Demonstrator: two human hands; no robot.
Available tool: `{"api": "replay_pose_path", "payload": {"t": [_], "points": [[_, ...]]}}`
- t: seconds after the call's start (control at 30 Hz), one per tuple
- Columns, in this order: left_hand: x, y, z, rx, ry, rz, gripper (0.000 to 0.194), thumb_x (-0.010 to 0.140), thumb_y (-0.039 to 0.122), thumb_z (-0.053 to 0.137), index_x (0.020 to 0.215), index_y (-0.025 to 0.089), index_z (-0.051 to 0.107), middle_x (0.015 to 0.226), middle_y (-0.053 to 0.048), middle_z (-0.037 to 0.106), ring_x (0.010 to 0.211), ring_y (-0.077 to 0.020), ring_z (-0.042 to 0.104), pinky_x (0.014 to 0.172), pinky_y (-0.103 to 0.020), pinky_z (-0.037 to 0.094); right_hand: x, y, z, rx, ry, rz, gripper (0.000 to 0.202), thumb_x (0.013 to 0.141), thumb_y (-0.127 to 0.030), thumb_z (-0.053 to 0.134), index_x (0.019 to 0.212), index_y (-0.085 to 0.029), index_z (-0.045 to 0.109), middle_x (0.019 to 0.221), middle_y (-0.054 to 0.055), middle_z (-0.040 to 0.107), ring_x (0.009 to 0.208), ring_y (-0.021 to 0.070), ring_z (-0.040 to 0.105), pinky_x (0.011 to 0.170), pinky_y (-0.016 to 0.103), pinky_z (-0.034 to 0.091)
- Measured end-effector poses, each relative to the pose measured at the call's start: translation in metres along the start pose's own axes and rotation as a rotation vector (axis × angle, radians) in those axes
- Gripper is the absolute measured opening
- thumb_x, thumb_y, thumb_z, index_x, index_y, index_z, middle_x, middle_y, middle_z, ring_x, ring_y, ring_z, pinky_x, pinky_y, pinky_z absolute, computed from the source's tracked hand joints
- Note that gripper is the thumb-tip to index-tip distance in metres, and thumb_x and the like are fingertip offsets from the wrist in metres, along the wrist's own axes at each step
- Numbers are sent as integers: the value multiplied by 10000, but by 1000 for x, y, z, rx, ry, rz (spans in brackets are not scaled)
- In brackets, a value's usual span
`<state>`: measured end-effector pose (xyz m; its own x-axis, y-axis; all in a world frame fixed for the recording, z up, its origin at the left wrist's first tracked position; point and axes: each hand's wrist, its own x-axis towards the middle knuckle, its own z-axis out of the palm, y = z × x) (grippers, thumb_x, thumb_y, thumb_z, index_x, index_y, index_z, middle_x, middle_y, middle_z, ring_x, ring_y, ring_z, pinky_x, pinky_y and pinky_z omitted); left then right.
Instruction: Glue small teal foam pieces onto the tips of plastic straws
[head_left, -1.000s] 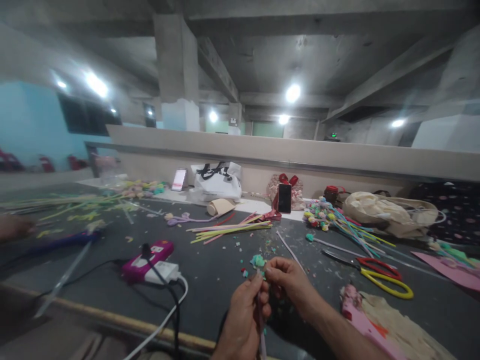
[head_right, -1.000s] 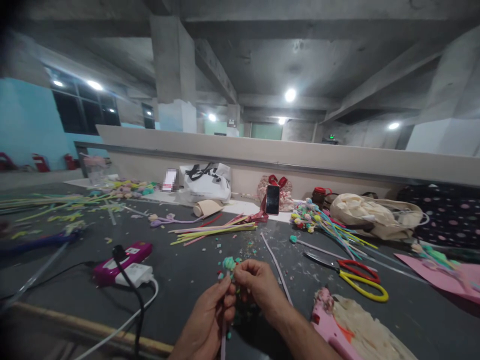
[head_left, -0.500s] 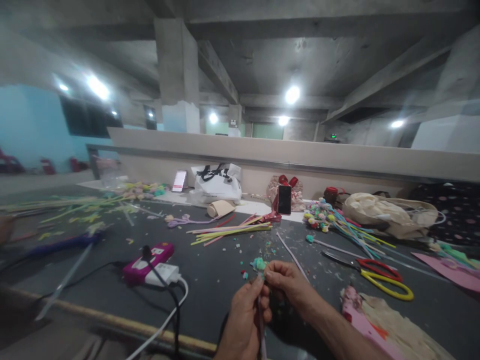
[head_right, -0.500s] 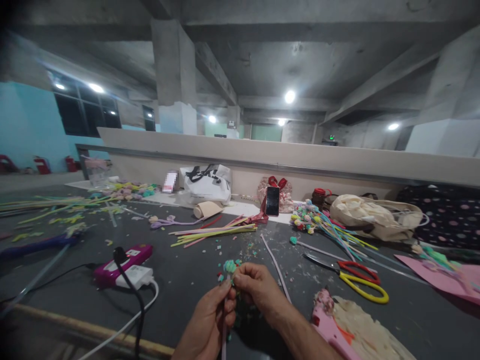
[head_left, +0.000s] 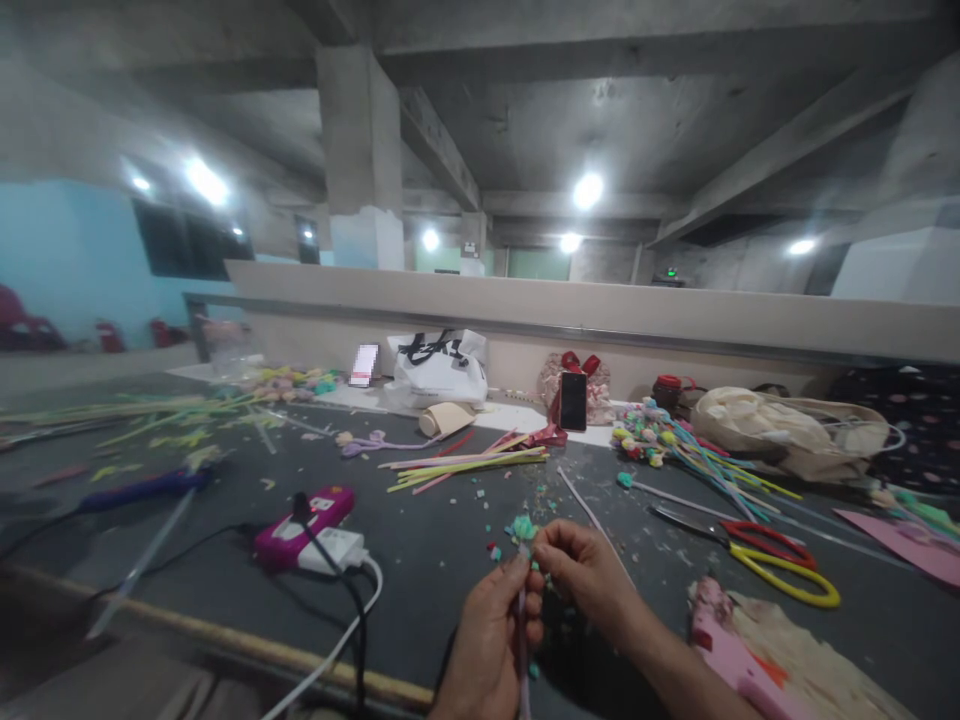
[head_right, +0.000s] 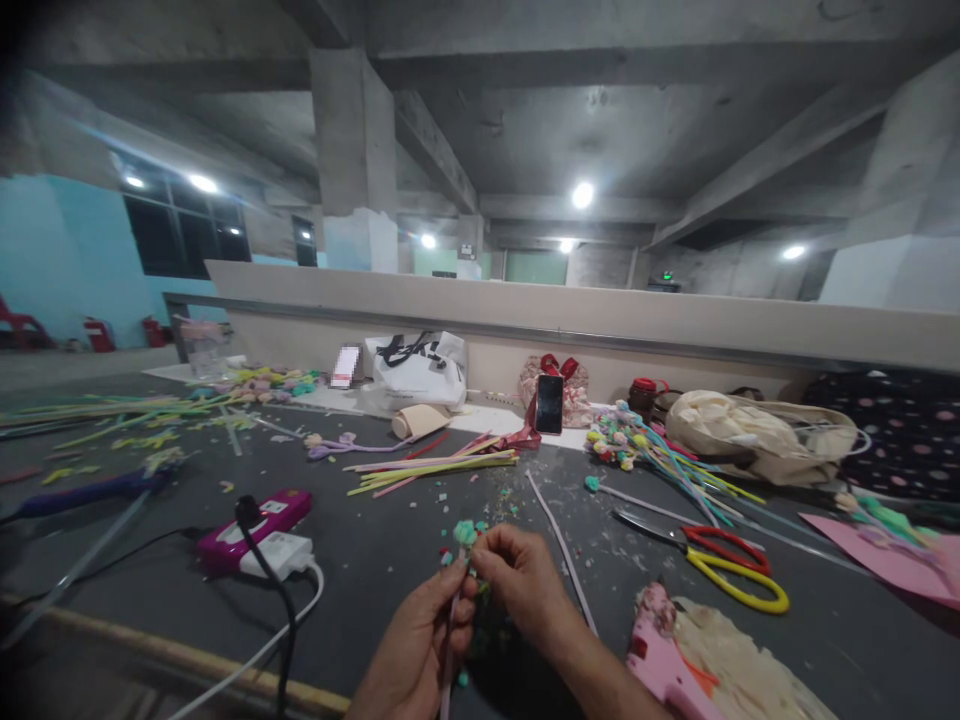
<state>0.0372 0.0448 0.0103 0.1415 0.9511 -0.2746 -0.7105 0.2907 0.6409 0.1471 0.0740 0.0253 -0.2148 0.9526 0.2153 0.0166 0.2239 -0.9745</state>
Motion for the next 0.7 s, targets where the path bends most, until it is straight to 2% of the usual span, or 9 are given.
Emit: {"api": "replay_pose_path", "payload": {"t": [0.1,0.17,0.23,0.33,0.4,0.5,0.63,0.7], "points": [[-2,3,2,-31,22,-16,122,705,170,558,612,91,556,491,26,489,352,-16,405,312,-114,330,-2,-1,0,-2,23,-10,272,638,-380,640,559,-134,556,457,-60,471,400,44,352,391,172,251],[-4,7,3,-82,-21,-64,167,732,163,510,585,92,544,474,27,475,332,-12,383,297,-110,307,-2,0,-4,30,34,-3,272,678,-398,597,600,-138,572,478,-54,492,366,38,341,368,172,243],[-7,11,3,-123,-90,-139,224,764,171,455,568,96,534,451,33,456,307,-5,350,285,-103,282,-1,1,-8,70,30,-2,260,702,-405,569,714,-148,605,576,-30,556,378,38,371,370,170,259],[-10,13,0,-135,-172,-223,271,786,198,411,567,98,536,422,37,442,275,1,317,271,-97,259,-1,-1,-11,113,-39,11,355,642,-373,630,937,-178,603,781,18,618,479,70,480,398,170,298],[-10,11,-2,-99,-226,-262,269,774,224,435,567,91,545,407,35,440,262,-1,322,264,-98,253,-4,-4,-11,131,-95,32,455,593,-333,672,1016,-196,580,751,10,620,512,90,513,405,169,303],[-9,8,-5,-56,-303,-292,238,724,259,510,572,83,560,404,32,439,264,-10,349,256,-103,252,-8,-10,-11,144,-159,40,472,591,-294,678,1042,-203,574,637,-16,603,513,100,518,434,180,331],[-12,7,-2,-23,-297,-306,205,685,257,551,566,90,566,433,24,460,270,-9,345,249,-107,250,-11,-13,-12,135,-169,18,441,581,-280,689,1005,-199,601,843,34,631,653,139,547,494,205,382],[-14,7,0,7,-284,-304,201,682,252,549,556,97,563,423,27,456,268,-4,324,246,-103,241,-11,-13,-13,134,-167,15,425,580,-292,689,987,-200,614,878,36,626,648,131,538,493,201,382]]}}
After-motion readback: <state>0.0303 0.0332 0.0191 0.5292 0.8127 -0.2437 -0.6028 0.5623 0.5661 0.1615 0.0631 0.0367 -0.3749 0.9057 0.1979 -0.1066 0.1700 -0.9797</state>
